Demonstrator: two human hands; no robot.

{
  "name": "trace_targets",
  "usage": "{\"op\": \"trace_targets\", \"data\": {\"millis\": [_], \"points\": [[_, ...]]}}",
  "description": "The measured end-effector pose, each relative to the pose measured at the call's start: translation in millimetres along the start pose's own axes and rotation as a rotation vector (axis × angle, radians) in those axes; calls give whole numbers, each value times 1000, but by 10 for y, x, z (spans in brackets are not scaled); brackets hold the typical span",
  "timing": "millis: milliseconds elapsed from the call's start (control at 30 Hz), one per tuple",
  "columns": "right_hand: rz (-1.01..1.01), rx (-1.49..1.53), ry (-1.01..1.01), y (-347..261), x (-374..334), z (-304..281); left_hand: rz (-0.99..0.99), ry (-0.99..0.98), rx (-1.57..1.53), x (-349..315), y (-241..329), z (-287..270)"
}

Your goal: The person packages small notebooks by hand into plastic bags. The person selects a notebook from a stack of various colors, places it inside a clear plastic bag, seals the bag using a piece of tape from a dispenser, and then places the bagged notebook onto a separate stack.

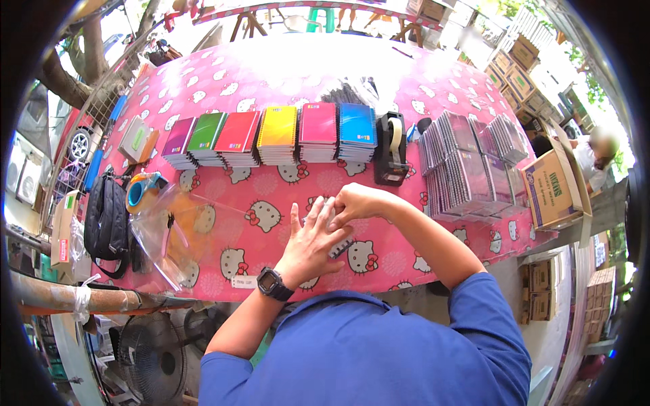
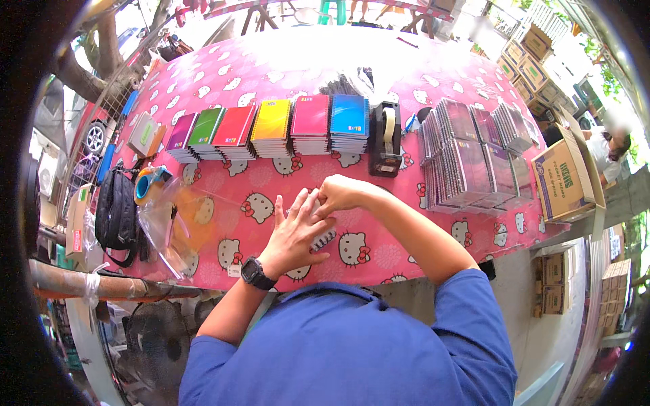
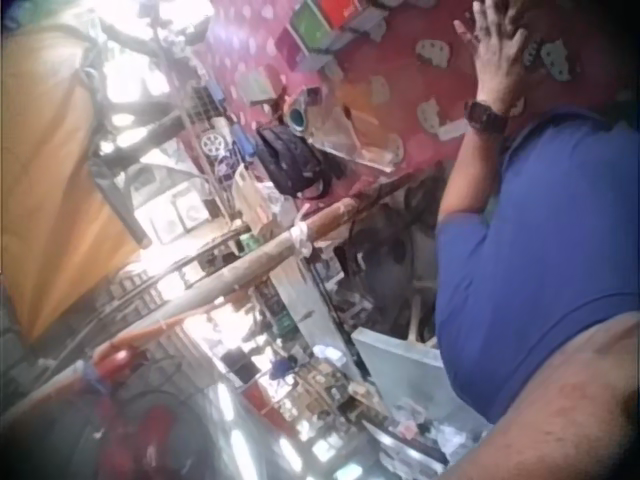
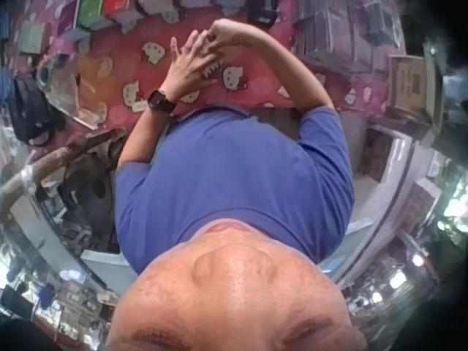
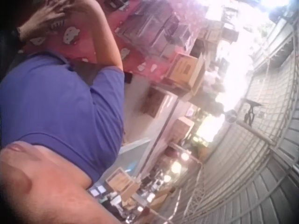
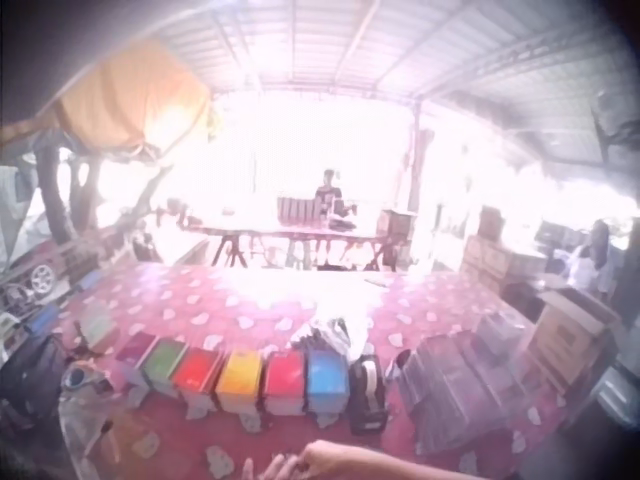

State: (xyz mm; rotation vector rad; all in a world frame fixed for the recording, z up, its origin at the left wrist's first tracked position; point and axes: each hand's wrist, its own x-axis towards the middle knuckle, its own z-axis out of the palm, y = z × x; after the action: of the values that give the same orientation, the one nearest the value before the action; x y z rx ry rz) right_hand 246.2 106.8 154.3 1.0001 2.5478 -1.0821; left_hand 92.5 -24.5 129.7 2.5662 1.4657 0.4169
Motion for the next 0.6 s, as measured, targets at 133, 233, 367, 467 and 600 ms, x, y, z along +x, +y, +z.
{"op": "trace_targets", "data": {"millis": [133,233,367,467,600], "points": [[-72,208,-31,181,-121,-21,20,16,4,21,13,57],[-120,565,-81,655,-13,396,56,32,-18,86,52,83],[93,784,118,747,75,905,139,-149,59,57,-49,-42],[138,749,699,641,-132,983,265,-89,167,213,-220,-158],[-63,515,1161,200,-910,903,113,270,-203,730,-24,-356]]}}
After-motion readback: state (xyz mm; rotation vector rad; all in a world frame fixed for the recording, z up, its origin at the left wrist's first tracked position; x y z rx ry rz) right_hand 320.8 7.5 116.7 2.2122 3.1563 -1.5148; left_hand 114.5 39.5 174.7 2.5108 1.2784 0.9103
